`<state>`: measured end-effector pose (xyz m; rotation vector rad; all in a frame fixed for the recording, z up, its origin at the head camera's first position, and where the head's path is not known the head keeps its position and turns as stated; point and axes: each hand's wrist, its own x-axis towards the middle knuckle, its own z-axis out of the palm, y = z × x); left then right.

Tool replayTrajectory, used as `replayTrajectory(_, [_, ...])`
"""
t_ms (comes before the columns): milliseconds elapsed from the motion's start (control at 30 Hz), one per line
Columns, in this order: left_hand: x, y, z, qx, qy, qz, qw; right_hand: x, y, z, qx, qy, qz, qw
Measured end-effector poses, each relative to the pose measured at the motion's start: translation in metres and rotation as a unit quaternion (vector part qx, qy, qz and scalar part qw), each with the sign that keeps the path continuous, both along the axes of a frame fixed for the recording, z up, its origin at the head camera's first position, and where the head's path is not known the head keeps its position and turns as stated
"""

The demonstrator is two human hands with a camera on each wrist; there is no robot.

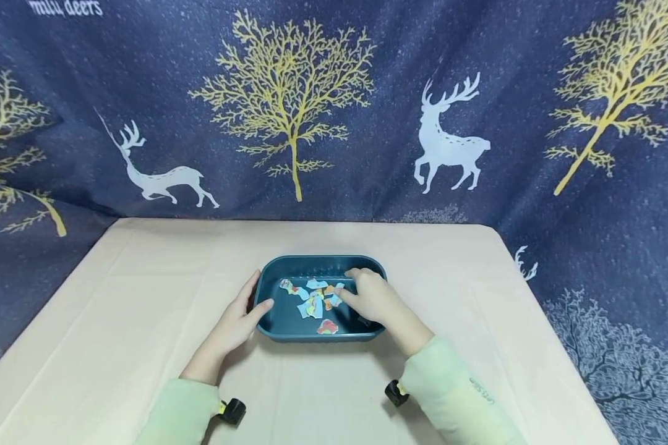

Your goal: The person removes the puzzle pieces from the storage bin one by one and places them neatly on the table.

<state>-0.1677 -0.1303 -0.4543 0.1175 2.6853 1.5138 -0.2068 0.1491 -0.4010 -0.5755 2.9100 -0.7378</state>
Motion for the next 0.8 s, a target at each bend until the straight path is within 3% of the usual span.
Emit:
replayTrajectory(233, [0.003,-0.001,-0.003,0.02,-0.007,0.007,0.9997,0.006,-0.008,0.003,-0.021,-0.09,-0.054,0.9943])
replayTrajectory(467, [0.004,-0.002,-0.004,0.025,-0.02,-0.001,0.9995,0.012,-0.016,-0.002,-0.072,-0.144,-0.103,0.9816])
replayTrajectory(533, [0.005,-0.002,-0.004,0.024,-0.02,-0.002,0.9995,0.015,-0.019,-0.002,-0.108,-0.162,-0.117,0.9738])
replayTrajectory(733, [0.004,-0.003,-0.003,0.035,-0.02,0.003,0.9992,0.019,-0.033,-0.005,-0.256,-0.23,-0.13,0.93])
replayTrajectory(767, [0.004,-0.003,-0.003,0.037,-0.021,0.004,0.9991,0.018,-0.034,-0.006,-0.266,-0.234,-0.129,0.9259])
replayTrajectory(800, [0.004,-0.004,-0.004,0.039,-0.021,0.004,0.999,0.017,-0.035,-0.008,-0.264,-0.229,-0.126,0.9284])
